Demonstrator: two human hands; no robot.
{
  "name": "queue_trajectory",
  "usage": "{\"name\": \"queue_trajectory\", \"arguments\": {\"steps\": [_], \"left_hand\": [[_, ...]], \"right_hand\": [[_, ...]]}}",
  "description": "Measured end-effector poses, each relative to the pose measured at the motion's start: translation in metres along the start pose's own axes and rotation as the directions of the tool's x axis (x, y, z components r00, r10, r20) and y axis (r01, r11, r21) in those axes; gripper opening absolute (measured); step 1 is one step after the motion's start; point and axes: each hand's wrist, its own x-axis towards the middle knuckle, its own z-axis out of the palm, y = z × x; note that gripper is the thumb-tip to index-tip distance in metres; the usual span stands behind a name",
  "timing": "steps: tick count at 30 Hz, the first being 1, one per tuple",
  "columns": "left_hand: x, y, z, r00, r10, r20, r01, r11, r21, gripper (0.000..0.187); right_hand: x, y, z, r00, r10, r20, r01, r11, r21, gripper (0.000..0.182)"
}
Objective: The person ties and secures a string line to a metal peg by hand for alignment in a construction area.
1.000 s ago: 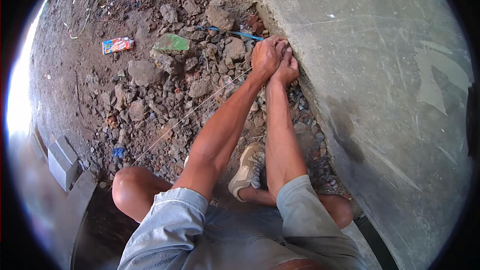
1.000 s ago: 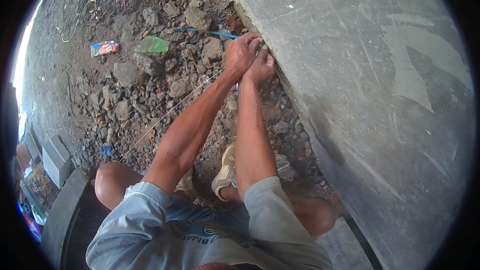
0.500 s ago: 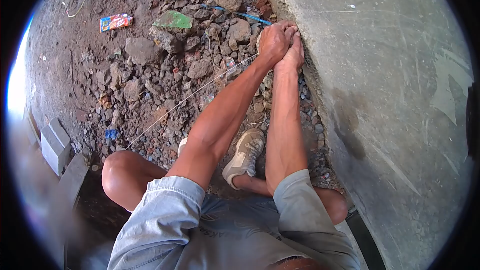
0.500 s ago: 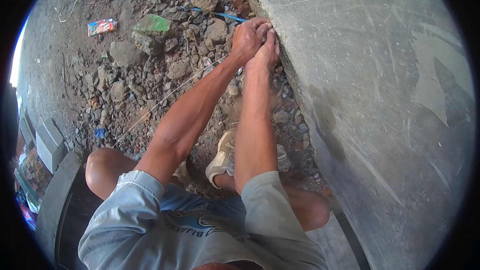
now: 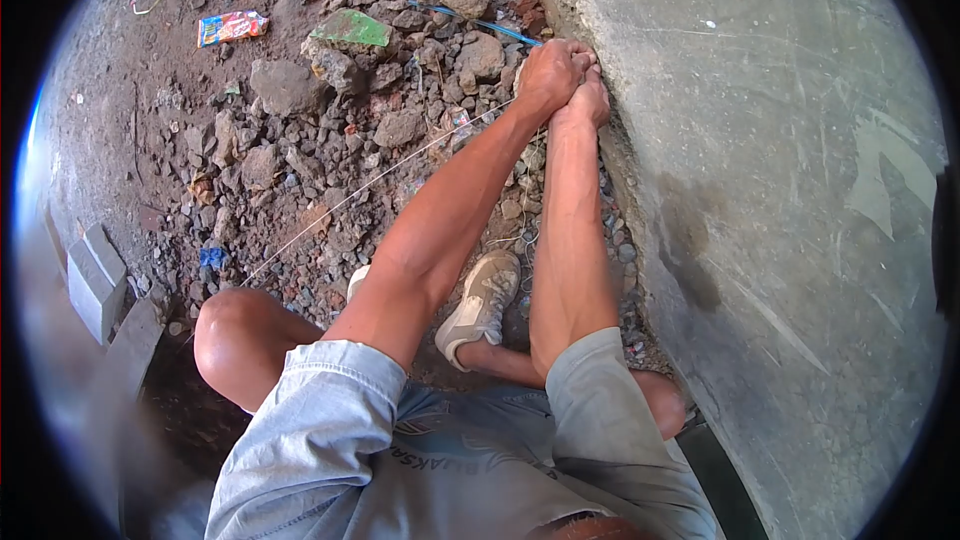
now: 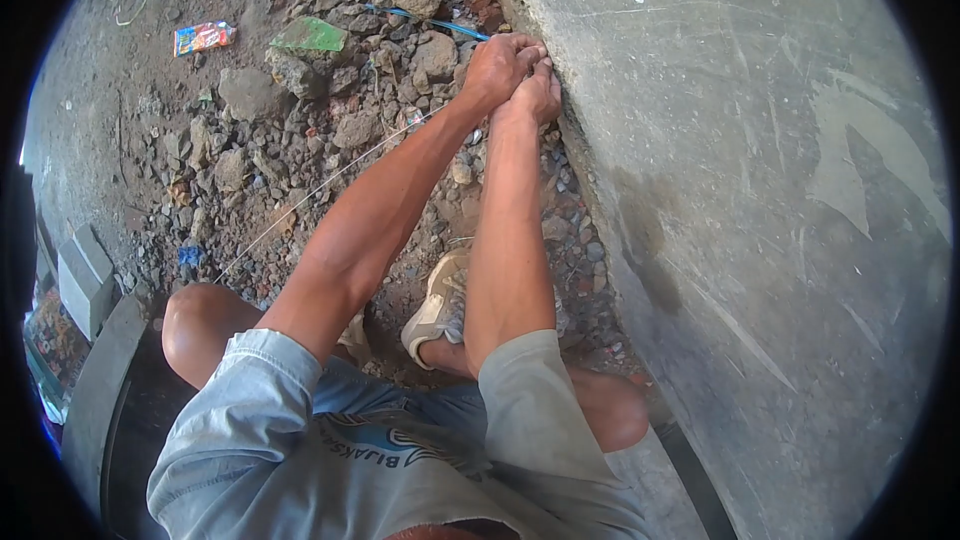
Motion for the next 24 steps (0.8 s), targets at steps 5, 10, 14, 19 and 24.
{"name": "queue_trajectory", "arguments": {"steps": [5,10,14,19,24], "left_hand": [[-0.007,-0.01,-0.022,0.987,0.002,0.162,-0.043,0.968,0.246,0.024],[-0.014,-0.018,-0.053,0.994,0.06,0.096,-0.088,0.944,0.319,0.026],[-0.02,-0.007,-0.028,0.989,0.084,0.124,-0.115,0.959,0.26,0.028],[-0.018,-0.02,-0.009,0.999,0.016,0.047,-0.025,0.982,0.189,0.028],[-0.01,-0.012,-0.015,0.998,0.055,-0.012,-0.053,0.992,0.116,0.029]], "right_hand": [[-0.016,-0.004,0.002,0.985,-0.12,-0.127,0.088,0.968,-0.233,0.03],[-0.009,0.014,-0.048,0.881,-0.418,0.221,0.456,0.63,-0.628,0.031],[0.002,0.009,-0.08,0.855,-0.408,0.319,0.517,0.628,-0.581,0.031],[0.008,-0.031,-0.036,0.906,0.356,0.229,-0.352,0.934,-0.059,0.019],[0.007,-0.019,-0.023,0.975,0.148,0.168,-0.11,0.97,-0.214,0.016]]}}
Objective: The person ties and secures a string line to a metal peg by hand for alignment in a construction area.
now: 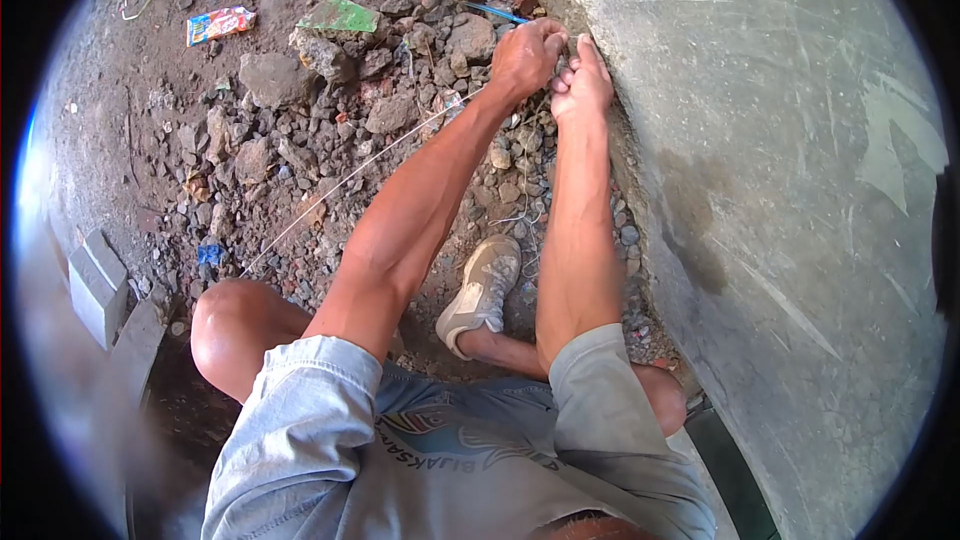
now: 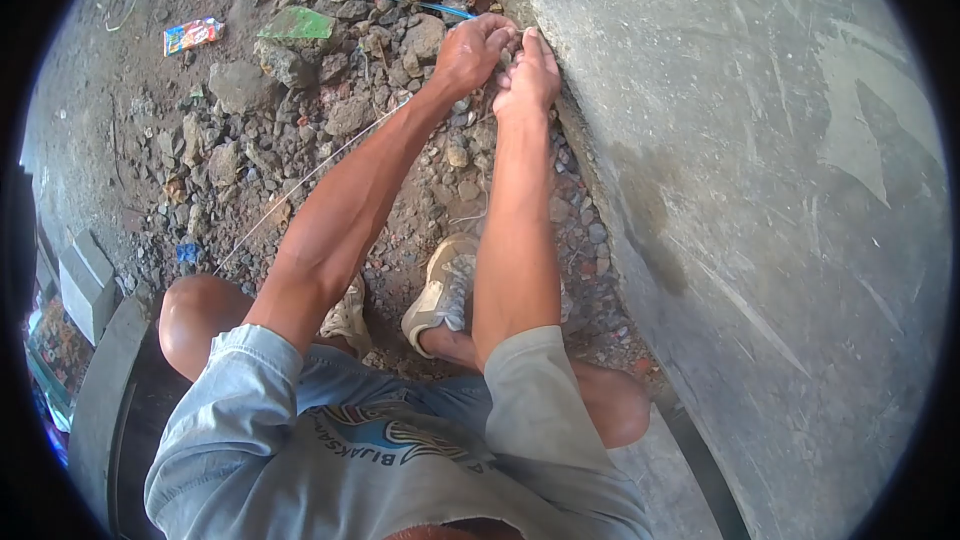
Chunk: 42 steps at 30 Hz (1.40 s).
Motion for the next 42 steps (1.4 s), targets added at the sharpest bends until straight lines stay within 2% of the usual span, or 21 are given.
{"name": "queue_trajectory", "arguments": {"steps": [2,3,6,7,10,11,14,15,16,18,19,20,21,22,25,28,31,34,37,42], "left_hand": [[0.0,0.004,0.001,1.0,-0.002,-0.008,0.002,1.0,-0.015,0.029],[0.002,0.003,0.003,1.0,0.002,0.008,-0.002,1.0,-0.012,0.03],[-0.002,-0.001,0.001,0.999,0.015,-0.04,-0.018,0.997,-0.073,0.027],[-0.003,0.002,0.001,1.0,0.002,-0.03,-0.004,0.998,-0.064,0.027],[-0.007,0.01,0.001,0.999,-0.045,0.006,0.045,0.997,-0.061,0.026],[-0.008,0.012,0.0,0.998,-0.062,0.02,0.064,0.995,-0.081,0.026],[-0.005,0.012,0.007,1.0,-0.02,-0.013,0.019,0.997,-0.078,0.026],[-0.005,0.014,0.009,1.0,-0.002,-0.03,0.0,0.998,-0.066,0.026],[-0.005,0.015,0.009,0.999,0.016,-0.047,-0.018,0.998,-0.053,0.025],[-0.007,0.014,0.007,0.999,-0.041,-0.017,0.039,0.994,-0.105,0.025],[-0.008,0.015,0.006,0.998,-0.065,-0.017,0.063,0.991,-0.116,0.025],[-0.008,0.016,0.006,0.996,-0.089,-0.019,0.086,0.988,-0.126,0.025],[-0.009,0.015,0.01,0.997,-0.018,-0.073,0.011,0.996,-0.094,0.025],[-0.009,0.013,0.011,0.997,-0.025,-0.069,0.017,0.994,-0.106,0.025],[-0.009,0.013,0.011,0.998,-0.052,-0.02,0.05,0.991,-0.121,0.026],[-0.006,0.018,0.007,0.993,-0.11,0.047,0.114,0.988,-0.104,0.029],[-0.005,0.017,0.009,0.991,-0.121,0.048,0.126,0.985,-0.121,0.029],[-0.004,0.013,0.012,0.995,-0.1,0.024,0.102,0.987,-0.122,0.028],[-0.001,0.013,0.012,0.996,-0.092,0.02,0.093,0.994,-0.063,0.028],[0.004,0.006,0.021,0.999,-0.043,-0.009,0.042,0.998,-0.043,0.029]], "right_hand": [[-0.001,0.016,0.005,0.959,-0.265,-0.103,0.235,0.943,-0.235,0.022],[-0.007,0.017,0.004,0.943,-0.322,-0.078,0.292,0.919,-0.264,0.027],[-0.012,0.027,0.001,0.903,-0.404,-0.149,0.349,0.889,-0.298,0.025],[-0.012,0.03,0.003,0.906,-0.386,-0.177,0.34,0.909,-0.242,0.028],[-0.009,0.021,0.011,0.968,-0.189,-0.163,0.205,0.975,0.083,0.029],[-0.011,0.019,0.013,0.973,-0.152,-0.173,0.169,0.982,0.086,0.032],[-0.003,0.028,0.013,0.99,-0.126,-0.071,0.142,0.936,0.323,0.033],[-0.004,0.027,0.013,0.987,-0.154,-0.036,0.157,0.925,0.347,0.03],[-0.004,0.024,0.013,0.987,-0.143,-0.073,0.156,0.959,0.238,0.029],[-0.006,0.014,0.007,0.978,-0.134,-0.161,0.137,0.991,0.006,0.028],[-0.017,0.008,0.012,0.973,-0.111,-0.202,0.107,0.994,-0.031,0.028],[-0.012,0.013,0.011,0.978,-0.133,-0.161,0.142,0.989,0.045,0.029],[-0.006,0.019,0.012,0.98,-0.159,-0.118,0.173,0.977,0.125,0.031],[-0.002,0.024,0.011,0.98,-0.185,-0.08,0.198,0.959,0.205,0.032],[0.007,0.02,0.003,0.986,-0.072,-0.15,0.089,0.989,0.115,0.022],[0.018,0.027,0.002,0.999,0.016,0.052,-0.035,0.921,0.387,0.036],[0.015,0.021,0.005,0.988,0.083,-0.126,-0.04,0.949,0.311,0.036],[0.011,0.021,0.006,0.995,0.092,-0.022,-0.078,0.928,0.365,0.034],[0.02,0.026,0.0,0.98,0.171,0.106,-0.198,0.912,0.358,0.032],[0.028,0.037,-0.002,0.978,0.078,0.195,-0.142,0.929,0.341,0.039]]}}
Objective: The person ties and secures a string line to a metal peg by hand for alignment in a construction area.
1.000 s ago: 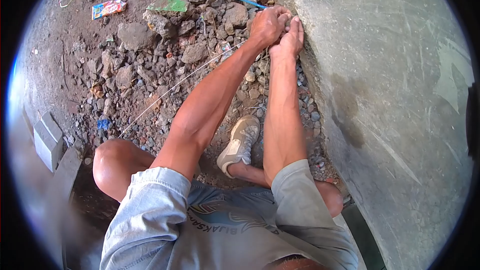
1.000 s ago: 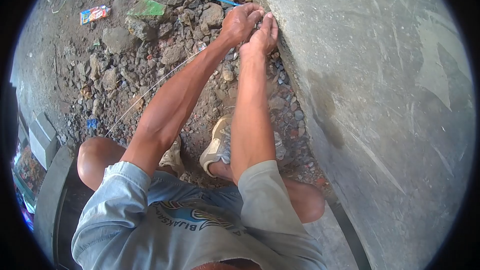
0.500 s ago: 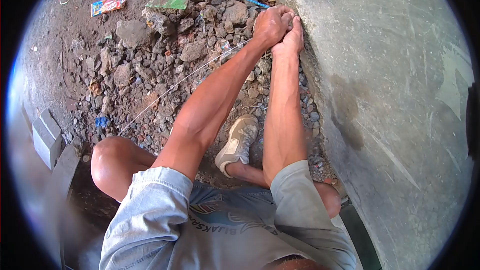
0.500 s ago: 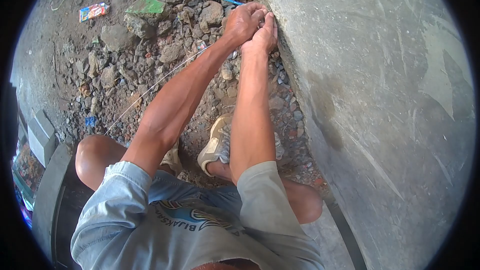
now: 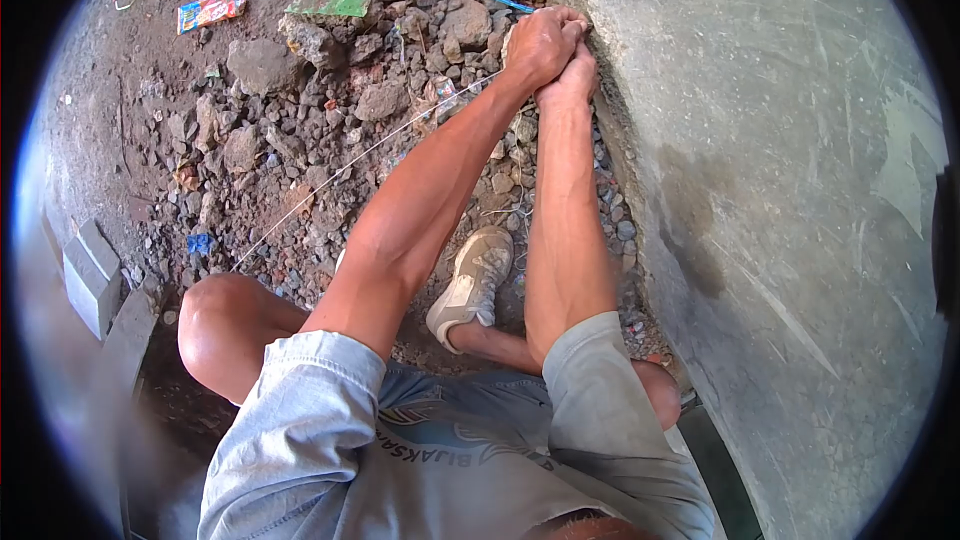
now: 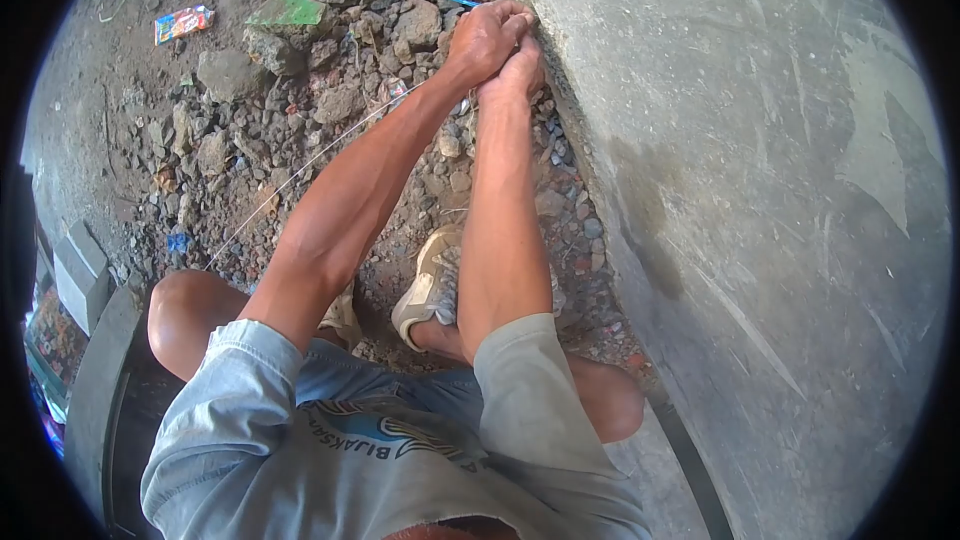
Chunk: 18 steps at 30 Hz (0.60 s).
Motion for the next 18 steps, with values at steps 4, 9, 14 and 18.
{"name": "queue_trajectory", "arguments": {"steps": [4,9,14,18], "left_hand": [[0.008,-0.007,0.0,0.998,0.054,0.027,-0.053,0.997,-0.05,0.026],[0.008,-0.009,-0.016,0.989,0.068,0.134,-0.055,0.993,-0.1,0.026],[-0.006,-0.013,-0.046,0.978,0.098,0.184,-0.13,0.976,0.172,0.026],[-0.003,-0.009,-0.045,0.997,-0.006,0.074,-0.012,0.968,0.249,0.027]], "right_hand": [[-0.006,-0.01,0.006,0.997,0.068,-0.044,-0.071,0.995,-0.067,0.04],[0.005,-0.014,0.014,0.985,0.135,-0.11,-0.142,0.988,-0.055,0.033],[-0.002,-0.021,0.027,0.937,0.184,-0.296,-0.223,0.969,-0.104,0.026],[-0.009,-0.008,0.026,0.905,-0.341,-0.257,0.137,0.801,-0.582,0.017]]}}
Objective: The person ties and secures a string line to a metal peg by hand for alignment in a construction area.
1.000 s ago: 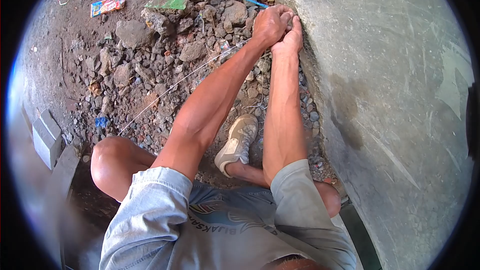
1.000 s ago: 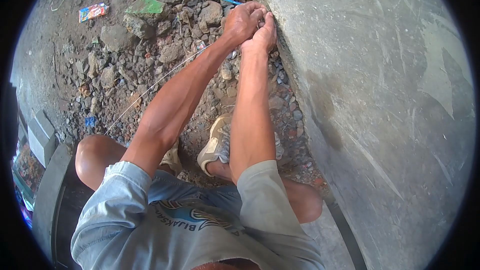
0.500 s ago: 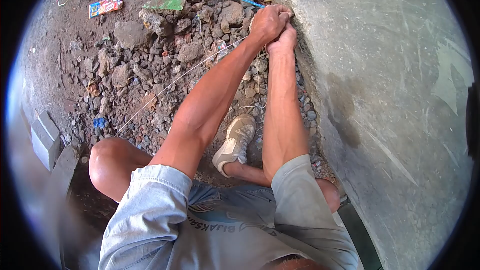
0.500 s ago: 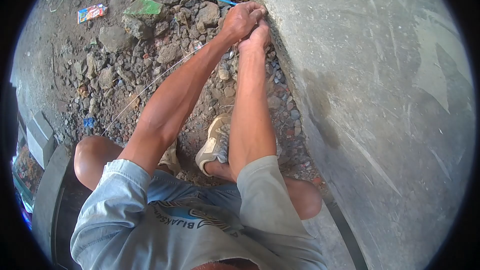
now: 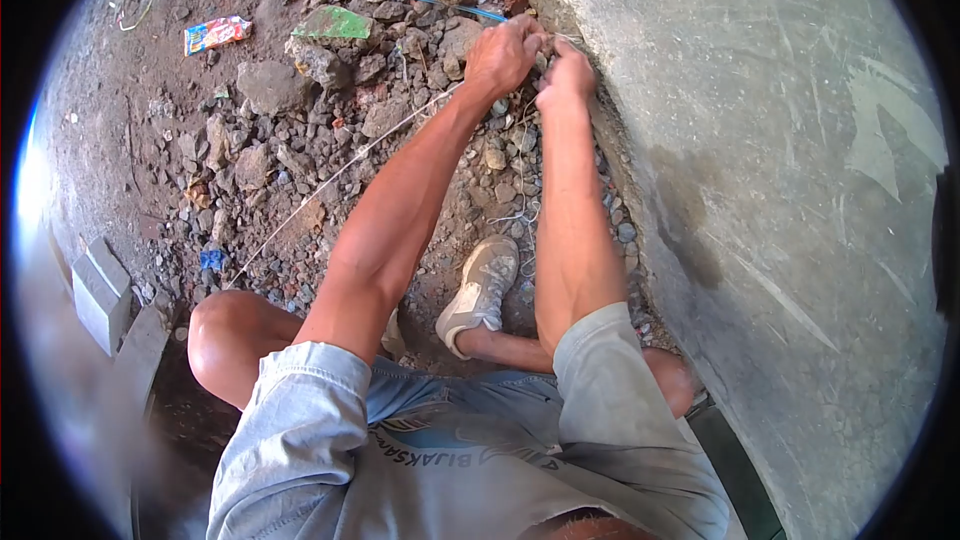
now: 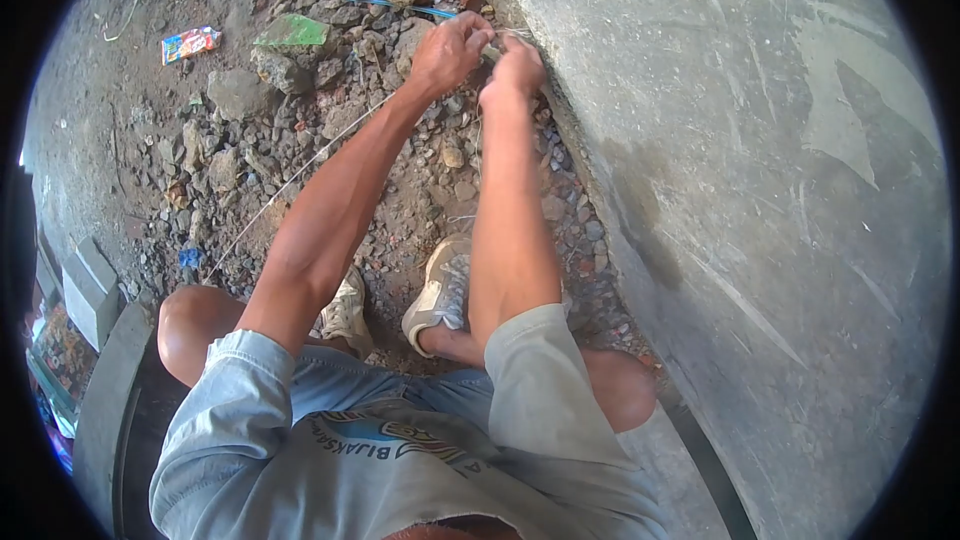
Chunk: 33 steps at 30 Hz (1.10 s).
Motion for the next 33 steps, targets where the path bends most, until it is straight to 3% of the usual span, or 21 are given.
{"name": "queue_trajectory", "arguments": {"steps": [1,2,4,7,11,15,20,24,30,31,33], "left_hand": [[0.001,0.001,0.0,1.0,-0.01,0.016,0.011,0.998,-0.059,0.027],[0.0,0.002,0.001,1.0,-0.007,0.002,0.007,0.996,-0.087,0.026],[-0.004,0.0,0.005,1.0,-0.008,-0.029,0.004,0.991,-0.13,0.025],[0.01,-0.013,0.013,0.997,0.049,-0.062,-0.063,0.968,-0.243,0.024],[0.01,-0.007,0.018,1.0,-0.001,-0.025,-0.007,0.942,-0.336,0.023],[0.016,-0.016,0.03,0.999,0.033,-0.021,-0.039,0.891,-0.453,0.02],[0.017,-0.012,0.023,0.999,-0.011,0.042,0.03,0.875,-0.484,0.019],[0.021,-0.026,0.044,0.999,0.048,0.014,-0.035,0.873,-0.486,0.02],[0.009,-0.023,0.04,0.997,0.081,0.018,-0.063,0.883,-0.466,0.038],[0.007,-0.019,0.039,0.992,0.128,-0.019,-0.123,0.89,-0.439,0.038],[0.008,-0.006,0.035,0.986,0.163,-0.034,-0.163,0.9,-0.405,0.036]], "right_hand": [[-0.007,0.004,0.004,0.976,-0.212,-0.044,0.206,0.972,-0.109,0.016],[-0.012,0.002,0.004,0.931,-0.366,-0.014,0.323,0.837,-0.442,0.021],[-0.026,-0.01,0.002,0.897,-0.44,0.041,0.333,0.613,-0.716,0.023],[-0.048,-0.025,-0.009,0.802,-0.54,0.254,0.467,0.304,-0.83,0.024],[-0.051,-0.043,-0.009,0.775,-0.433,0.46,0.482,-0.065,-0.874,0.025],[-0.047,-0.06,-0.006,0.741,-0.293,0.604,0.53,-0.296,-0.795,0.025],[-0.058,-0.079,-0.005,0.705,-0.254,0.662,0.592,-0.303,-0.747,0.024],[-0.054,-0.092,0.01,0.732,-0.227,0.642,0.594,-0.248,-0.765,0.023],[-0.05,-0.082,0.024,0.874,-0.18,0.451,0.473,0.103,-0.875,0.02],[-0.049,-0.074,0.019,0.819,-0.338,0.463,0.525,0.116,-0.843,0.021],[-0.049,-0.066,0.01,0.856,-0.378,0.353,0.497,0.41,-0.765,0.021]]}}
